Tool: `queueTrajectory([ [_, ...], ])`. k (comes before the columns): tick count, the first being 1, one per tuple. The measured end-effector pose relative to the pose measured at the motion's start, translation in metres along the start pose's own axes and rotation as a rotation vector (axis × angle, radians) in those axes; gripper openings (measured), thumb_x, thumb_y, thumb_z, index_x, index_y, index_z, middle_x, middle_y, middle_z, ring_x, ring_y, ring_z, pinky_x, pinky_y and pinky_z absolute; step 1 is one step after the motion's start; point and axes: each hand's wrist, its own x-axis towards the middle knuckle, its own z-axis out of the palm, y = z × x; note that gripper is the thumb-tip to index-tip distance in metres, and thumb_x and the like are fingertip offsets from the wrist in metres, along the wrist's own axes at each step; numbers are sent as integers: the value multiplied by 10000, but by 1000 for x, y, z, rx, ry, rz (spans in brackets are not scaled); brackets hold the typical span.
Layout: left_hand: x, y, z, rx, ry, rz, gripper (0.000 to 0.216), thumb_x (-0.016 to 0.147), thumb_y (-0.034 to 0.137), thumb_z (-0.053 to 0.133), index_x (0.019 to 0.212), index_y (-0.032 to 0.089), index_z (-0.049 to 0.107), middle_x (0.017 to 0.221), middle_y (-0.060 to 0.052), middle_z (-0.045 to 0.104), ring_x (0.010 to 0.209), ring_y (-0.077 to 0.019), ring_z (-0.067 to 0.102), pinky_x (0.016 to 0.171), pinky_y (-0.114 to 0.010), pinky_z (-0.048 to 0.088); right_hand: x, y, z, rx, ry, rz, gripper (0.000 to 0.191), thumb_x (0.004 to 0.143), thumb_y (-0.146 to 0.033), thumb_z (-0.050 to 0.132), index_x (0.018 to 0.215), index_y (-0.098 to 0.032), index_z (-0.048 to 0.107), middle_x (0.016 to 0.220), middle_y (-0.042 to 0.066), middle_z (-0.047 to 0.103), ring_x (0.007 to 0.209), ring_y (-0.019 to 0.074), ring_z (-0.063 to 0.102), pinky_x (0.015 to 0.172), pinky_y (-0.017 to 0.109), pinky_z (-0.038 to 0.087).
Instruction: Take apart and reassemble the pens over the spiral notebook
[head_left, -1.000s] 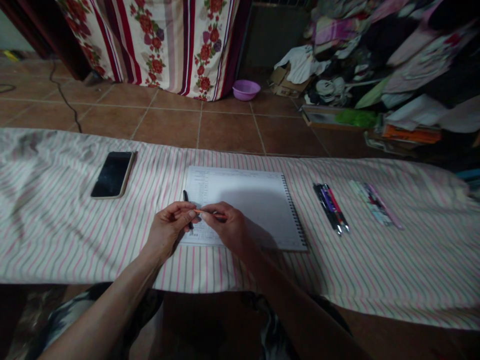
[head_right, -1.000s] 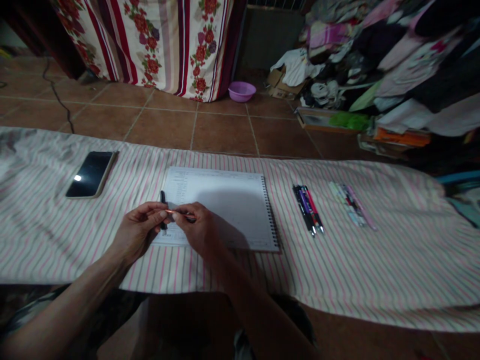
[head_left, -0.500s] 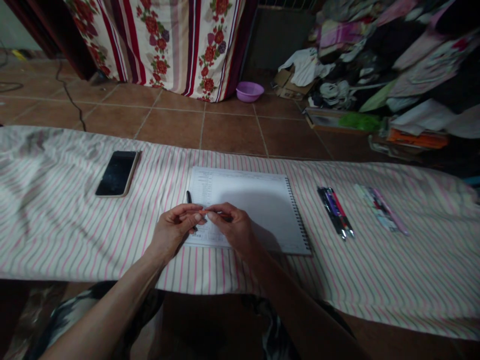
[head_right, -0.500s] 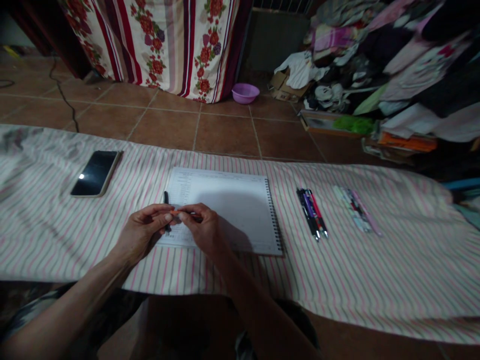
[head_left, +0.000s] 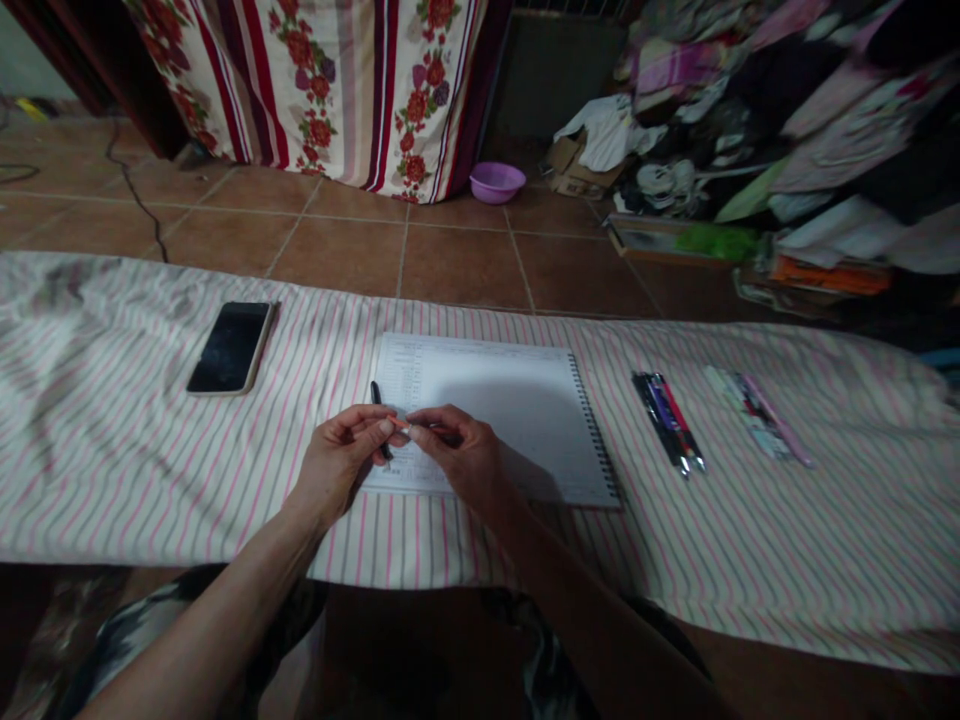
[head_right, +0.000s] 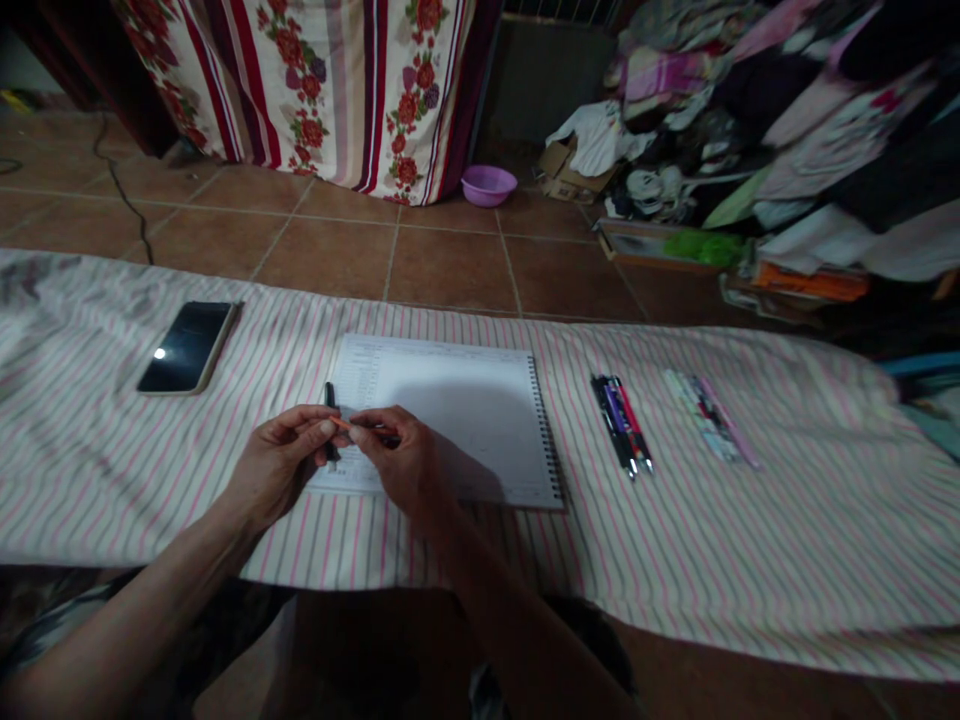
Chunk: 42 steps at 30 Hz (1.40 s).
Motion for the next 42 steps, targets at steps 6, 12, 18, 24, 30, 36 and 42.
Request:
queueTrajectory([
  [6,2,1,-3,-70,35,-22,139,653,180,725,772,130,673,713,-39,696,548,-79,594,467,-154,426,-4,-5,4,-77,3,-77,116,714,-206,613,823,-191,650,796,23,671,713,140,635,657,262,518],
  [12,1,3,-2,-16,-12,-25,101,674,187,711,743,125,672,614,-29,667,514,-77,567,461,-158,412,-5,-4,6,-143,16,-169,64,755,-230,607,794,-192,642,789,29,659,749,148,628,678,269,510],
  [18,0,0,-4,35,-71,-23,96,707,222,688,749,136,674,582,-11,643,483,-54,513,489,-157,400,-6,-11,8,-228,69,-366,46,787,-219,592,794,-207,636,780,24,642,723,126,615,674,229,508],
  [24,0,-3,-7,16,-88,-42,130,707,241,695,785,140,668,575,10,625,459,-25,475,496,-128,381,-6,-9,9,-308,29,-534,70,817,-197,563,854,-201,622,797,29,652,759,130,609,679,236,513],
  [30,1,-3,-7,-20,-72,-68,173,663,238,730,786,134,667,576,11,622,445,-23,469,484,-122,373,-6,-8,10,-340,39,-620,74,821,-183,563,879,-180,608,797,48,649,756,133,608,677,239,518],
  [36,0,-3,-8,-20,-83,-72,156,672,242,723,767,133,663,549,18,604,450,-21,462,493,-115,371,-6,-7,10,-354,38,-605,78,826,-187,552,879,-186,609,796,48,644,757,133,610,681,245,519],
  [42,0,-2,-6,-13,-80,-74,149,668,234,725,762,136,664,536,21,597,452,-23,463,479,-112,363,-6,-8,10,-376,41,-598,77,828,-190,546,867,-185,613,782,43,644,739,127,609,674,237,514],
])
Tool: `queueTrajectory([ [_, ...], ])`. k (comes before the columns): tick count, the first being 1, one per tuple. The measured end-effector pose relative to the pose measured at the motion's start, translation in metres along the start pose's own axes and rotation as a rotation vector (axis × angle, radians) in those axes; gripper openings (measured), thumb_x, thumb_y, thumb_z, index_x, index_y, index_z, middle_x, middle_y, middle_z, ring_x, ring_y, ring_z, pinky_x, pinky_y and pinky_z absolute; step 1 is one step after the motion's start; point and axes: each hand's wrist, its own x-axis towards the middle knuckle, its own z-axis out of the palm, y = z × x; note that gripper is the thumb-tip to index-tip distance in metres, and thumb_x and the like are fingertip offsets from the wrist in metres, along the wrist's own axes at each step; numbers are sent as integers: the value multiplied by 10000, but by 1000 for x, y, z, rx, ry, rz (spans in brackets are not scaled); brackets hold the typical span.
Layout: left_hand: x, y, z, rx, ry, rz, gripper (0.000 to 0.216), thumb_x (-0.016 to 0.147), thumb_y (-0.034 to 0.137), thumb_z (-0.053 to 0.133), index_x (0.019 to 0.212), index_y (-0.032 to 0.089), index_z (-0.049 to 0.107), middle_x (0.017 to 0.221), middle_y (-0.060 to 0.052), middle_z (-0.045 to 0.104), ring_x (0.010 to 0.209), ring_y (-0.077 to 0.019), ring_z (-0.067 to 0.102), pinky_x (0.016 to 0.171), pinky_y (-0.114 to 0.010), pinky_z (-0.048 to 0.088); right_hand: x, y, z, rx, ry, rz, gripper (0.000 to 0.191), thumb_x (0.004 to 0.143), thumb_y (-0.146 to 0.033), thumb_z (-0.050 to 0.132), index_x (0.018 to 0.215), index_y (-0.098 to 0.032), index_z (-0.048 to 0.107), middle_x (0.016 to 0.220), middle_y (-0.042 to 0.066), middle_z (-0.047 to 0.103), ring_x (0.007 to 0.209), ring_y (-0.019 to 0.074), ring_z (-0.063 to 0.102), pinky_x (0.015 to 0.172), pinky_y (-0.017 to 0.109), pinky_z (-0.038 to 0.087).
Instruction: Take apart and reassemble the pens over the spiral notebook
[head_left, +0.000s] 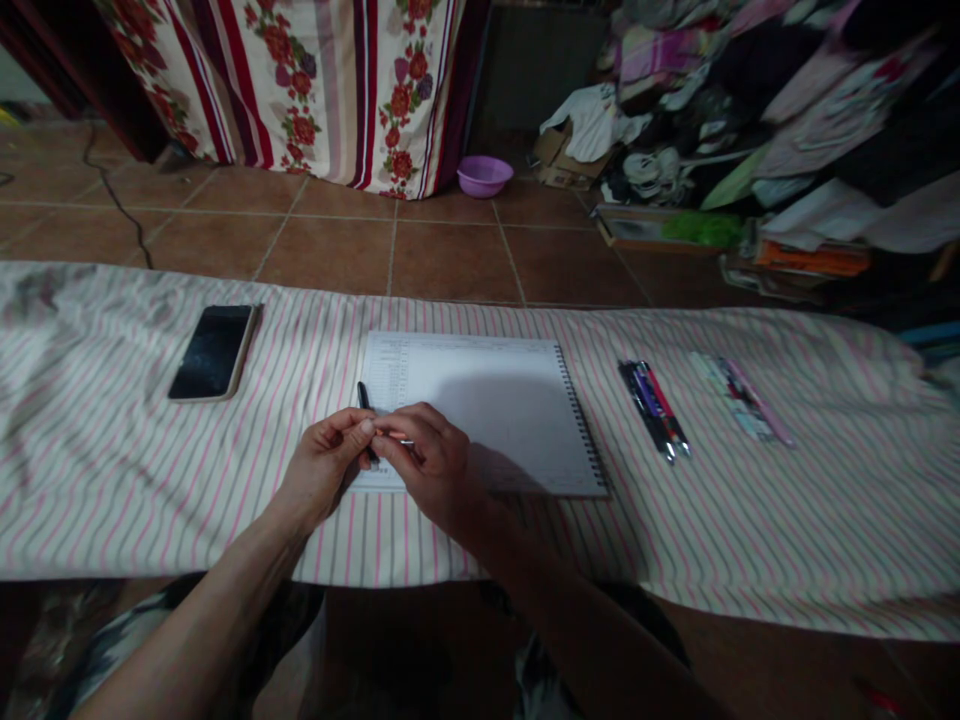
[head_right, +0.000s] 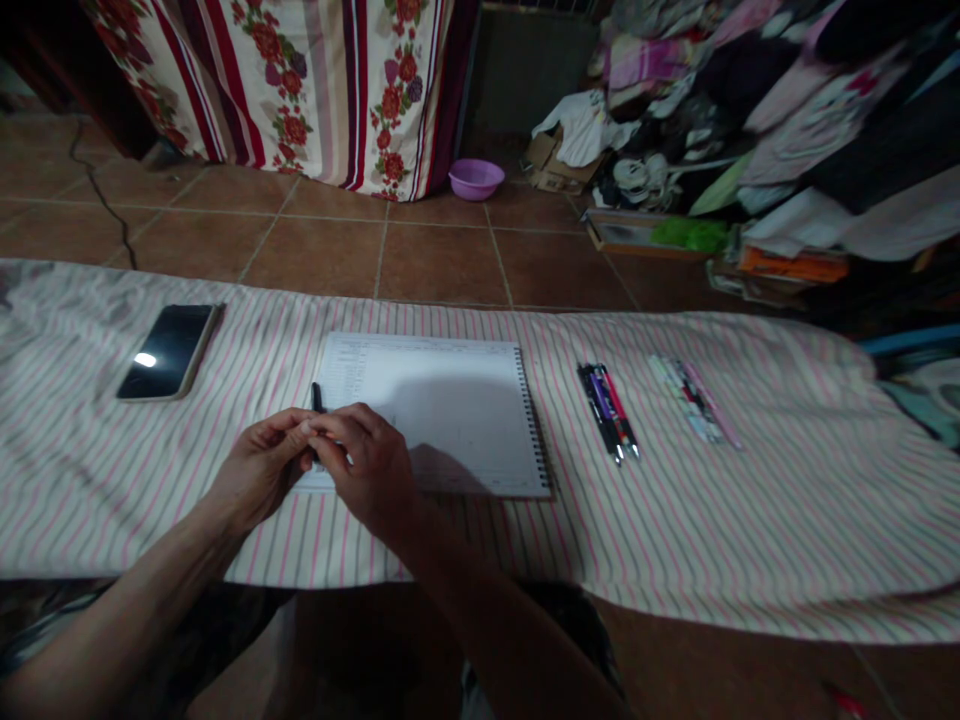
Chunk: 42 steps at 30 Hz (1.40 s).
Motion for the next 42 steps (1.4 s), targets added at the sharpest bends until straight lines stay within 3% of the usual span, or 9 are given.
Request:
queueTrajectory([
  [4,0,1,2,6,-2,34,119,688,218,707,761,131,672,553,11,615,459,-26,475,492,-122,381,1,-1,0,15,20,28,83,823,-172,546,850,-159,623,785,60,655,746,133,614,677,236,512],
  [10,0,2,3,24,25,60,116,687,181,701,786,128,672,612,-20,657,511,-54,533,470,-134,384,2,2,0,8,77,233,83,773,-144,574,787,-181,647,743,30,656,695,122,619,637,217,502],
  [14,1,1,2,28,43,70,136,664,154,716,790,136,667,602,-10,653,525,-58,548,463,-129,384,1,5,1,44,56,292,77,768,-163,583,777,-179,657,740,30,657,695,126,621,641,224,502],
  [30,-2,0,3,50,63,87,176,632,175,739,803,156,697,703,-29,695,608,-91,602,493,-157,417,-1,11,-2,130,-17,323,127,785,-170,571,798,-209,691,748,26,668,714,137,617,668,261,489],
  [36,-4,2,7,148,96,93,155,627,211,737,774,171,712,628,-10,650,535,-83,543,469,-183,407,-3,16,-1,125,-58,317,150,792,-155,565,834,-208,699,741,28,658,716,142,613,677,270,493],
  [42,-5,1,6,256,66,133,113,655,233,721,754,181,705,752,-6,600,570,-64,496,467,-169,391,-4,17,1,75,-118,305,155,797,-133,550,825,-186,692,740,34,639,721,148,608,675,271,489],
])
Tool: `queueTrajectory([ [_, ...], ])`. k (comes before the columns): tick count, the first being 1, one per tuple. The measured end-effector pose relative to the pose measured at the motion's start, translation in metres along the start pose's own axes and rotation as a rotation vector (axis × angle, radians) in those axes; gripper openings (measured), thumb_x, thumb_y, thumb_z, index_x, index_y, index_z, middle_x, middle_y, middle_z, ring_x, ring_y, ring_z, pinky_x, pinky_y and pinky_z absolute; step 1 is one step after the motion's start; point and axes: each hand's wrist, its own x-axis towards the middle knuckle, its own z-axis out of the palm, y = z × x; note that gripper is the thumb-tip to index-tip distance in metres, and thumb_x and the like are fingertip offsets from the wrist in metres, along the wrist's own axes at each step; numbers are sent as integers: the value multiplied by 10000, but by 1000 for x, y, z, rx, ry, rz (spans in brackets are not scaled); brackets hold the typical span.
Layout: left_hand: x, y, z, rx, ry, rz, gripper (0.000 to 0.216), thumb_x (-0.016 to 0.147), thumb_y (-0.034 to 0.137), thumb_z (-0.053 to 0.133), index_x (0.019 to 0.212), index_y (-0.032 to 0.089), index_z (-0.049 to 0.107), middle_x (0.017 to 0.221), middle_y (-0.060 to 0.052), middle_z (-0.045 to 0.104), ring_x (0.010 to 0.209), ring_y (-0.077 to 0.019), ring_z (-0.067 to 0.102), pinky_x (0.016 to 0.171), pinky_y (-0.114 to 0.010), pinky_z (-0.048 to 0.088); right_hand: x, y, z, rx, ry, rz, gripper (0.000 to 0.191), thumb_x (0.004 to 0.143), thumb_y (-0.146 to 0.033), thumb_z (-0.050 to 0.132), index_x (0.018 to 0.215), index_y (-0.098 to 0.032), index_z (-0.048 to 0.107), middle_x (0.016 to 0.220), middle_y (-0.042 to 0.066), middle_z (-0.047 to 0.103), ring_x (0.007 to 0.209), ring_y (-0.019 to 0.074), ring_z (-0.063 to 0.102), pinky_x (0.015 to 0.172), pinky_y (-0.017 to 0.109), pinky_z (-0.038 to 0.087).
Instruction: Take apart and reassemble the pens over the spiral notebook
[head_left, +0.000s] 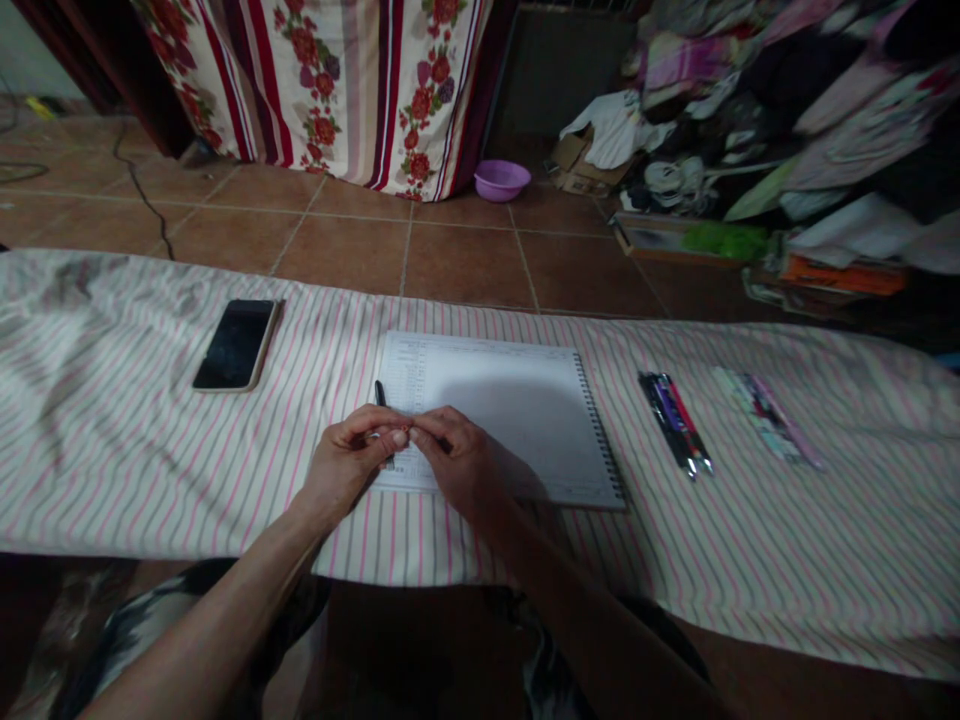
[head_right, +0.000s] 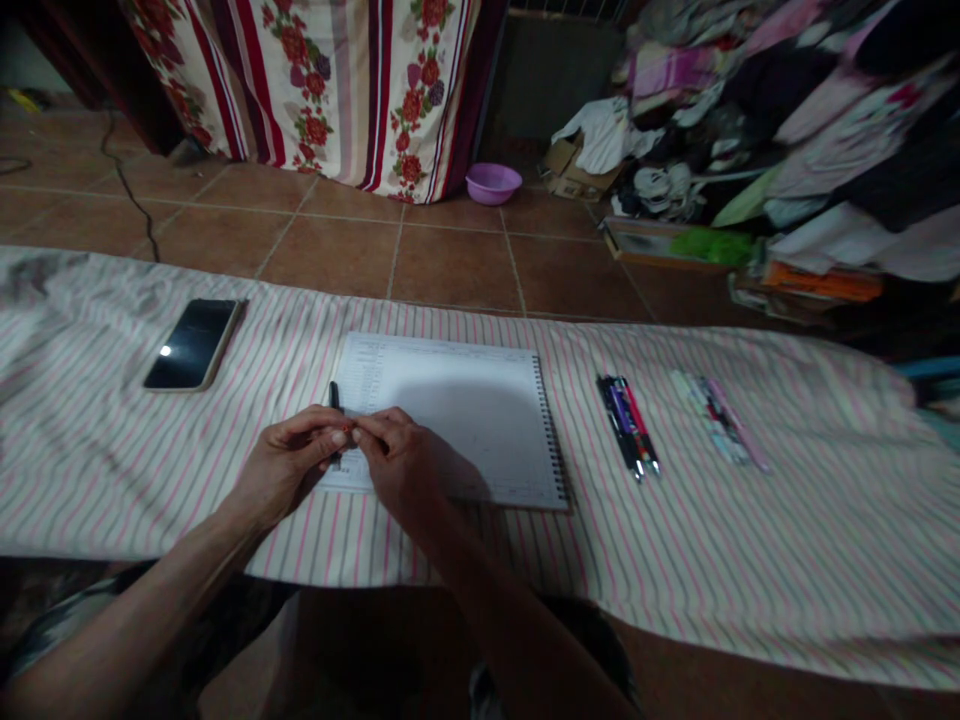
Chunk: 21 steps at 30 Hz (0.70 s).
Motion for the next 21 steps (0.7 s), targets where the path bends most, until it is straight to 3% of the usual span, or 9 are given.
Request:
queueTrajectory([
  [6,0,0,0,-2,-22,39,118,652,231,725,761,188,710,795,-8,578,626,-75,509,504,-174,407,0,-1,-1,-10,-12,13,161,797,-129,543,849,-174,688,763,42,640,732,150,607,684,273,486],
  [12,0,0,0,-50,-7,-49,131,650,237,725,771,188,709,653,8,594,503,-55,463,433,-165,367,-1,-3,-1,-43,-26,0,163,799,-126,526,806,-188,677,734,23,621,714,137,591,668,258,471],
  [21,0,-1,1,-78,8,-50,147,625,234,740,760,184,713,614,9,606,501,-61,485,426,-165,360,-2,-5,-1,-40,-18,12,168,806,-133,517,753,-184,668,732,23,614,707,132,587,662,253,471],
])
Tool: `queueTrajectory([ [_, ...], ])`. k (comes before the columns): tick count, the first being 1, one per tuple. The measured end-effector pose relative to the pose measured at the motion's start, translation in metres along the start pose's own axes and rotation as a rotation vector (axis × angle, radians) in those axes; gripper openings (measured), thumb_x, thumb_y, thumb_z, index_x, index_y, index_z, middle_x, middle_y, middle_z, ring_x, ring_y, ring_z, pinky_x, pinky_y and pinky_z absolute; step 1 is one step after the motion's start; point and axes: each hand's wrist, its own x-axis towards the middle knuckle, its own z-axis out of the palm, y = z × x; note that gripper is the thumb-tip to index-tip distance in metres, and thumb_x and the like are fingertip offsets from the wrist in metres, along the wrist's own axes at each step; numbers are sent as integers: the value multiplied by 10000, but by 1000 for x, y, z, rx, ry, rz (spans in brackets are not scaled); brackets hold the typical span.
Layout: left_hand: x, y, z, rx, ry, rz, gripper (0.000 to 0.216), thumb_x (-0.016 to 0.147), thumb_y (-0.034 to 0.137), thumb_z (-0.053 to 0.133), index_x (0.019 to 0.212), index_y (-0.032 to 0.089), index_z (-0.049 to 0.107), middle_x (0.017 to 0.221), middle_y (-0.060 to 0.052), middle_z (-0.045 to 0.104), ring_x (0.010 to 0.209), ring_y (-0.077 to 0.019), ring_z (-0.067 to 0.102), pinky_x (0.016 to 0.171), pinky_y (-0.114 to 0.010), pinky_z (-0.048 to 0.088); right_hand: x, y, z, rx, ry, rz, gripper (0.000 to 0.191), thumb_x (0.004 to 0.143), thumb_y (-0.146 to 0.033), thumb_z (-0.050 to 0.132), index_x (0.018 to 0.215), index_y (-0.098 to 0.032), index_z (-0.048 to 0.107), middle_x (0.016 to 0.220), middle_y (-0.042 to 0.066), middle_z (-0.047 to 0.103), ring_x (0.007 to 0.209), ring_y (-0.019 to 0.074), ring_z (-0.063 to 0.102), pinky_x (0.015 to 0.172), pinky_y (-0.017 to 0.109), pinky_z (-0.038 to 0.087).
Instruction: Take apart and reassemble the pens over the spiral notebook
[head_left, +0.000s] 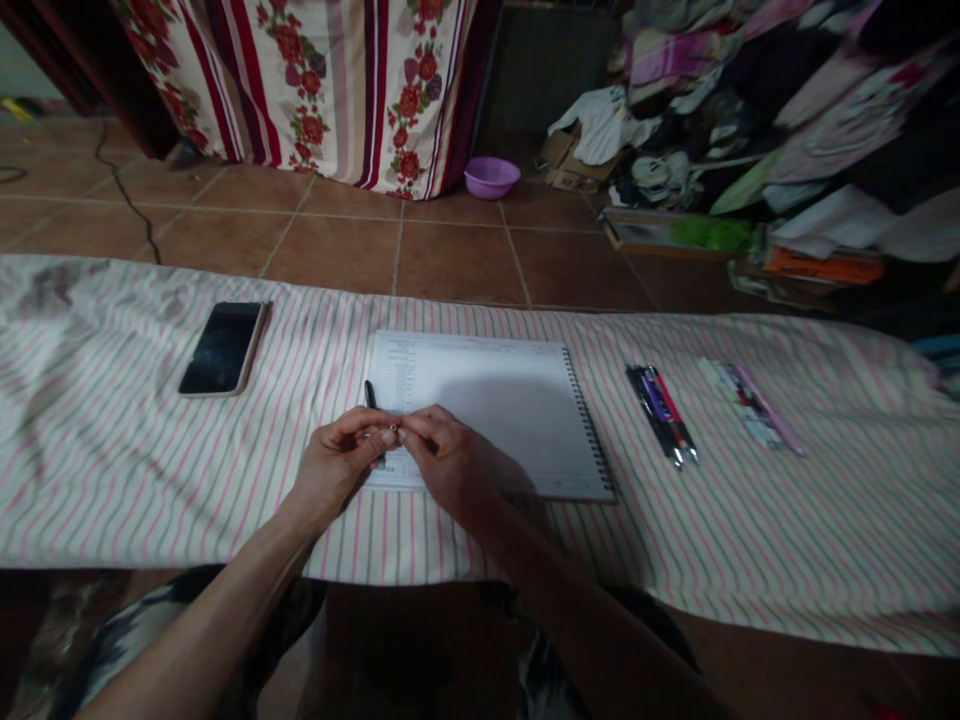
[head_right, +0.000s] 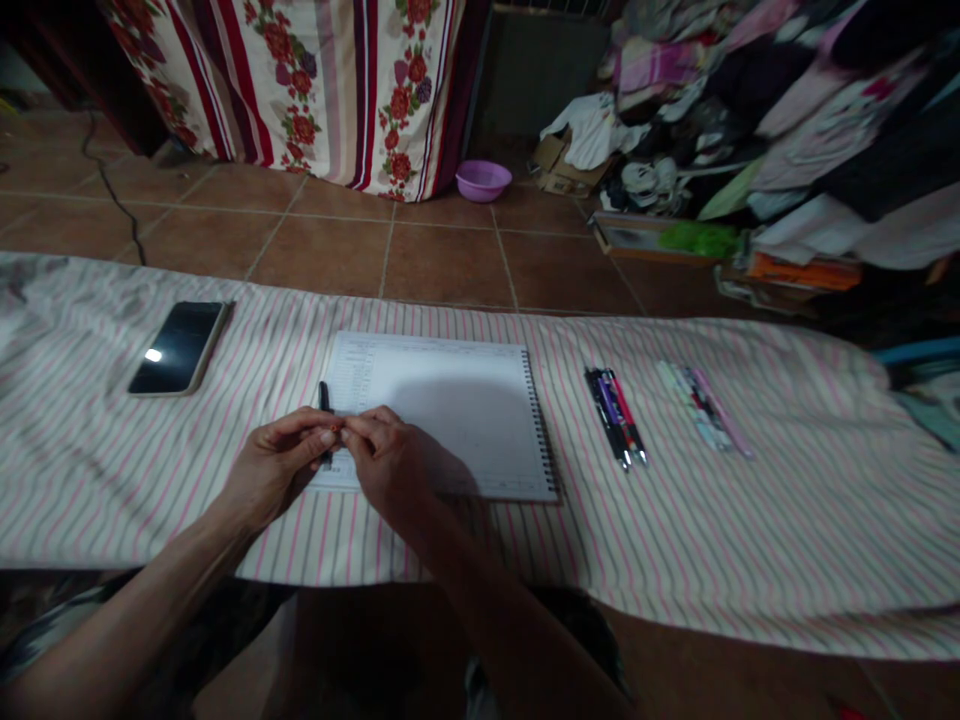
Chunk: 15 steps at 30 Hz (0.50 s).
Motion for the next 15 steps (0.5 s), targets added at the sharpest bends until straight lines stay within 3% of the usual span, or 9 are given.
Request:
queueTrajectory([
  [8,0,-1,-1,-5,-19,-1,155,635,225,737,779,175,712,674,-11,637,573,-75,529,480,-166,398,0,3,0,2,26,-11,161,793,-124,532,811,-188,679,747,30,637,725,141,599,683,271,482],
  [15,-1,5,2,-32,8,-13,162,640,225,725,792,172,709,636,-14,660,541,-79,549,467,-168,413,2,5,1,147,65,23,147,777,-157,565,842,-208,686,789,30,678,759,149,624,710,285,497],
])
